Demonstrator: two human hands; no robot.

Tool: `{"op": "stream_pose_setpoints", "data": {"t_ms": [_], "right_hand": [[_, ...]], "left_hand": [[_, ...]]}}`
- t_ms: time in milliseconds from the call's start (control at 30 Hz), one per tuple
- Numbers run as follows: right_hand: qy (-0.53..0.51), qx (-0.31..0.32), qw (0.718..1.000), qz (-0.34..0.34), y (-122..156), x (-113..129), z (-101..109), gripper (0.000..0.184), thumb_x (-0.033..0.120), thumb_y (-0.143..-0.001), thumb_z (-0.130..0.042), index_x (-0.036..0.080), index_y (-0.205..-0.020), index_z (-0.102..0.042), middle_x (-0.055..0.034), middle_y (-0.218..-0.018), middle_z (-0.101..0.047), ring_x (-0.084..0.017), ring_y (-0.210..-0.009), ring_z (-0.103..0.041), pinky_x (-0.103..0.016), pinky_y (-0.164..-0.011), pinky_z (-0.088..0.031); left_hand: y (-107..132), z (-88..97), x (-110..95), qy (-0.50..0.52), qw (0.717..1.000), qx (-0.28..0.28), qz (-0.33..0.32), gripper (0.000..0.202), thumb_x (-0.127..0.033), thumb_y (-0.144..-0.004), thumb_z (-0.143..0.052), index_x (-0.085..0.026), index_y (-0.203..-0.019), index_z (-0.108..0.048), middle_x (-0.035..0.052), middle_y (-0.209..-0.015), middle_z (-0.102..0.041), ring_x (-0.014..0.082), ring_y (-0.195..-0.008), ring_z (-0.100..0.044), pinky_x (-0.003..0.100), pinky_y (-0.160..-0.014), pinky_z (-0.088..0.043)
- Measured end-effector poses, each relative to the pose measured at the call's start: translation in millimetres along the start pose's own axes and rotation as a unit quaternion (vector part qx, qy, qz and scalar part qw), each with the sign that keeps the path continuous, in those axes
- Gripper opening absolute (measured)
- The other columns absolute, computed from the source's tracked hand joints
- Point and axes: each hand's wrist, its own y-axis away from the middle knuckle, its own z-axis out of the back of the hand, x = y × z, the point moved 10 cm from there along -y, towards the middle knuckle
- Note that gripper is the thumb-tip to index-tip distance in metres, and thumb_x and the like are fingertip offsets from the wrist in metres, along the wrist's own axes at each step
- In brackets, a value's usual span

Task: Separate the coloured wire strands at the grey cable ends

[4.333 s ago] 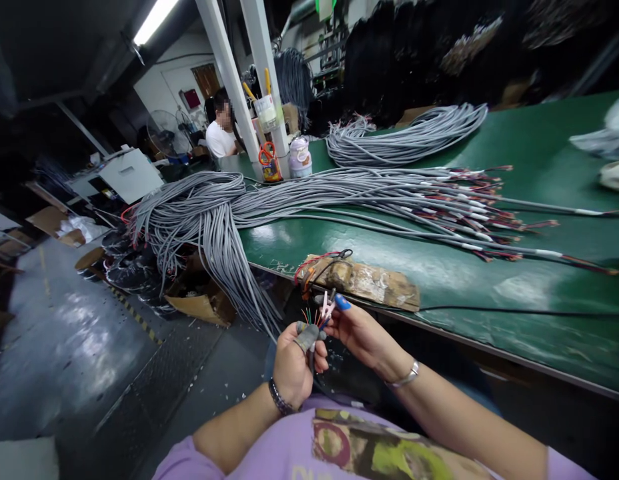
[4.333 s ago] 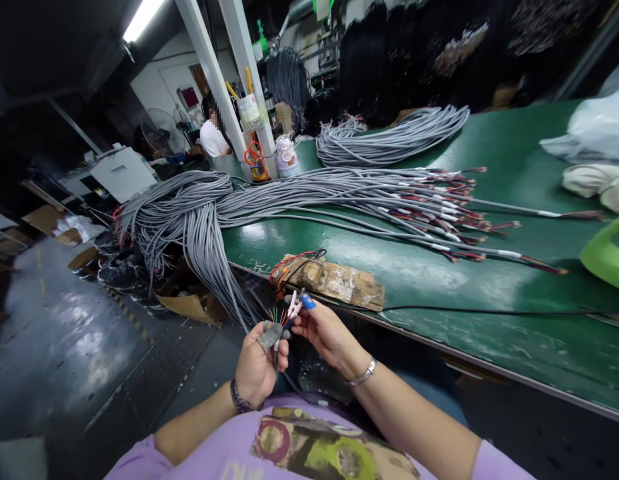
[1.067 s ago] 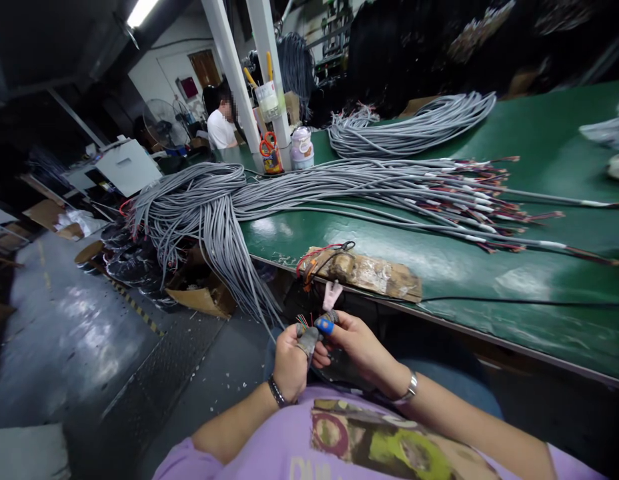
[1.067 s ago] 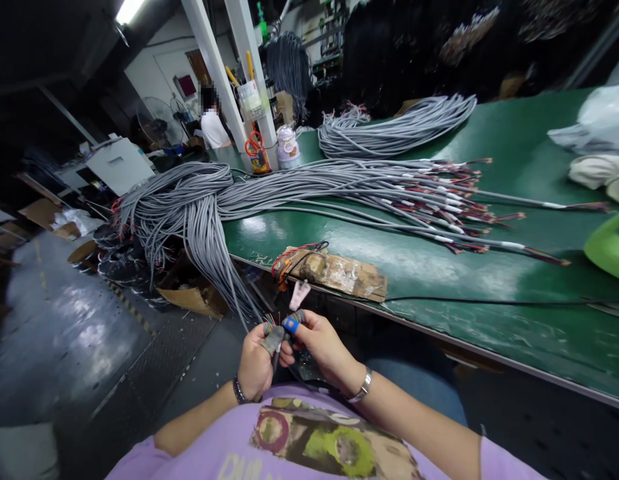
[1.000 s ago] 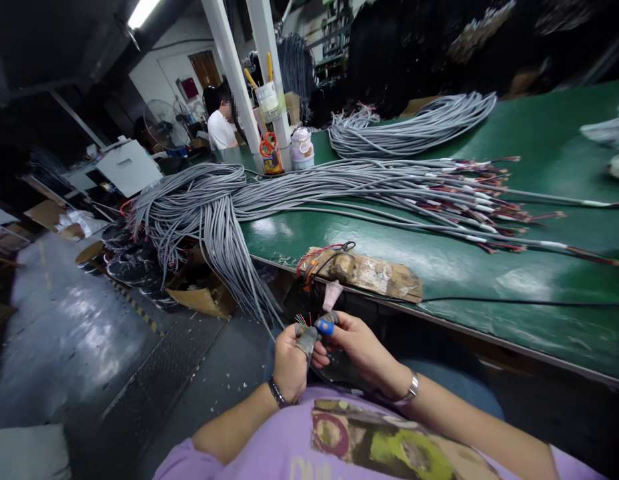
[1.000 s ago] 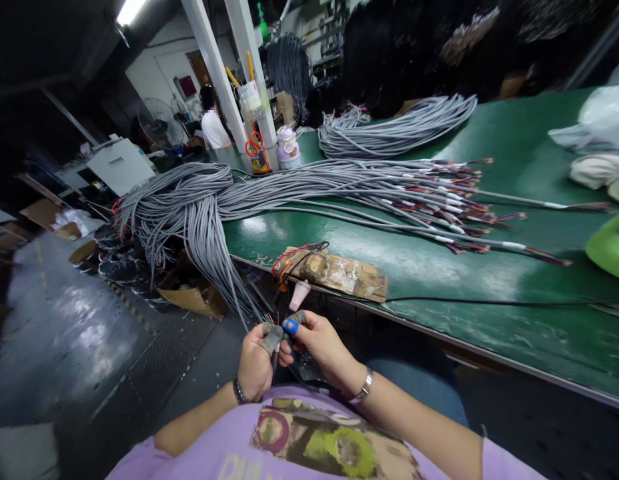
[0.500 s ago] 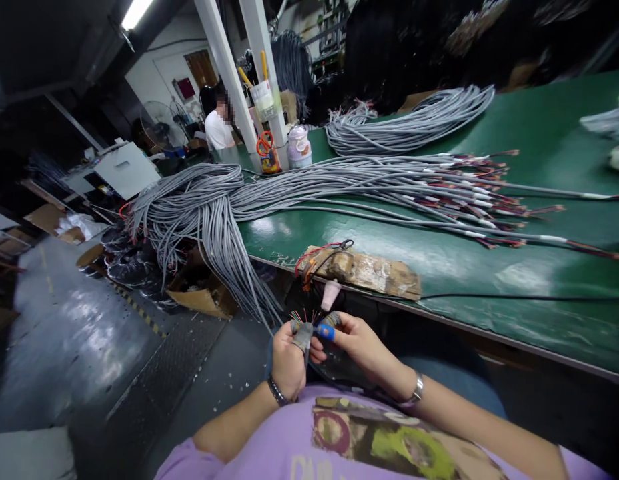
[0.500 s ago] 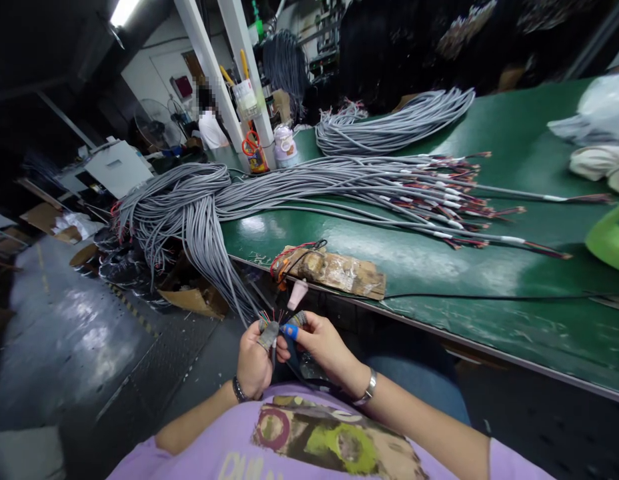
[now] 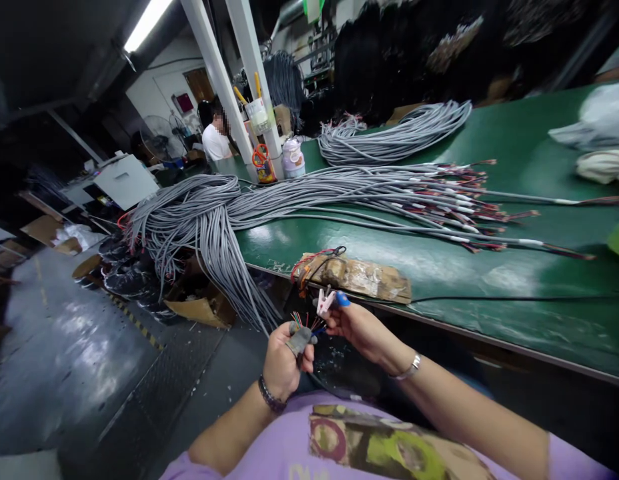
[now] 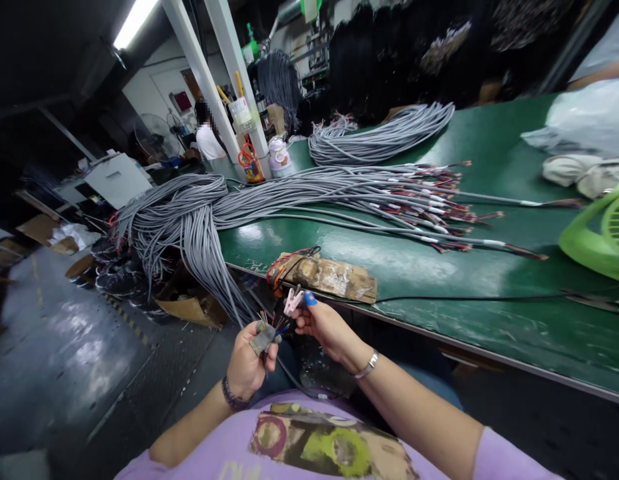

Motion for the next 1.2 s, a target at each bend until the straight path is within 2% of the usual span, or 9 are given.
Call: {"op": "stream_pose_setpoints", "data": {"t_ms": [67, 167, 267, 533, 767, 833, 967, 1200], "right_hand": [[0.005, 0.028, 1.000, 0.013, -3.7, 6.8, -9.1, 0.044, 0.059, -0.070, -0.061, 0.016, -0.078, -0.064, -0.0006, -0.065, -0.056, -0.010, -0.056, -0.046, -0.026, -0.056, -0.041], [0.001, 0.039, 0.999, 0.038, -5.7, 13.2, -15.4, 0.044, 0.059, -0.071, -0.061, 0.015, -0.072, -0.062, 0.0021, -0.056, -0.051, -0.009, -0.052, -0.042, -0.024, -0.054, -0.038], [-0.042, 0.047, 0.997, 0.035, -6.6, 11.6, -18.7, 0.042, 0.058, -0.071, -0.062, 0.016, -0.074, -0.064, 0.0020, -0.058, -0.053, -0.009, -0.053, -0.043, -0.024, -0.055, -0.039], [-0.094, -0.009, 0.995, 0.029, -11.1, 5.6, -9.6, 0.038, 0.051, -0.066, -0.071, 0.015, -0.078, -0.068, 0.0001, -0.063, -0.059, -0.009, -0.057, -0.050, -0.023, -0.056, -0.042], [-0.120, 0.055, 0.991, -0.007, -5.7, -0.3, -18.4, 0.040, 0.056, -0.074, -0.059, 0.017, -0.081, -0.065, -0.0021, -0.067, -0.061, -0.011, -0.057, -0.052, -0.025, -0.055, -0.046], [-0.122, 0.063, 0.990, -0.015, -3.4, 1.1, -21.4, 0.038, 0.054, -0.075, -0.060, 0.017, -0.082, -0.065, -0.0020, -0.068, -0.061, -0.011, -0.057, -0.052, -0.024, -0.055, -0.046], [-0.089, 0.041, 0.995, 0.008, -1.7, 7.7, -19.1, 0.024, 0.040, -0.076, -0.065, 0.016, -0.080, -0.065, -0.0004, -0.067, -0.060, -0.009, -0.057, -0.051, -0.021, -0.055, -0.047], [-0.118, 0.012, 0.993, -0.016, -5.3, -0.4, -11.2, 0.025, 0.042, -0.072, -0.069, 0.018, -0.079, -0.066, -0.0005, -0.067, -0.062, -0.010, -0.059, -0.055, -0.022, -0.055, -0.049]], "left_hand": [[-3.6, -7.5, -0.4, -0.006, 0.999, 0.028, 0.014, 0.026, -0.037, -0.067, -0.067, -0.014, -0.063, -0.054, -0.0028, -0.041, -0.053, 0.0050, -0.027, -0.038, 0.016, -0.028, -0.024], [-9.0, -15.2, 0.2, -0.007, 0.998, 0.053, 0.031, 0.028, -0.037, -0.067, -0.068, -0.013, -0.062, -0.055, -0.0024, -0.040, -0.053, 0.0048, -0.026, -0.038, 0.015, -0.028, -0.022], [-13.1, -18.5, 1.6, -0.007, 0.998, 0.060, 0.037, 0.029, -0.039, -0.066, -0.068, -0.013, -0.062, -0.055, -0.0024, -0.039, -0.053, 0.0048, -0.026, -0.038, 0.015, -0.028, -0.022], [-16.6, -17.0, 13.1, -0.028, 0.997, 0.049, 0.056, 0.030, -0.040, -0.064, -0.069, -0.013, -0.063, -0.055, -0.0024, -0.040, -0.053, 0.0043, -0.026, -0.038, 0.015, -0.028, -0.022], [-4.1, -16.1, 8.9, -0.024, 0.999, 0.034, 0.034, 0.028, -0.039, -0.067, -0.067, -0.014, -0.062, -0.054, -0.0018, -0.040, -0.054, 0.0047, -0.026, -0.039, 0.015, -0.027, -0.023], [-0.4, -13.9, 6.2, -0.018, 1.000, 0.019, 0.017, 0.026, -0.037, -0.067, -0.066, -0.014, -0.063, -0.054, -0.0019, -0.041, -0.054, 0.0049, -0.026, -0.039, 0.015, -0.027, -0.025], [1.1, -9.0, 2.8, 0.016, 1.000, -0.011, -0.007, 0.021, -0.033, -0.068, -0.064, -0.015, -0.064, -0.054, -0.0029, -0.042, -0.054, 0.0046, -0.027, -0.039, 0.014, -0.028, -0.027], [-4.6, -12.2, 5.4, 0.051, 0.999, -0.011, 0.004, 0.018, -0.030, -0.068, -0.064, -0.016, -0.067, -0.052, -0.0034, -0.043, -0.054, 0.0048, -0.029, -0.039, 0.014, -0.029, -0.027]]}}
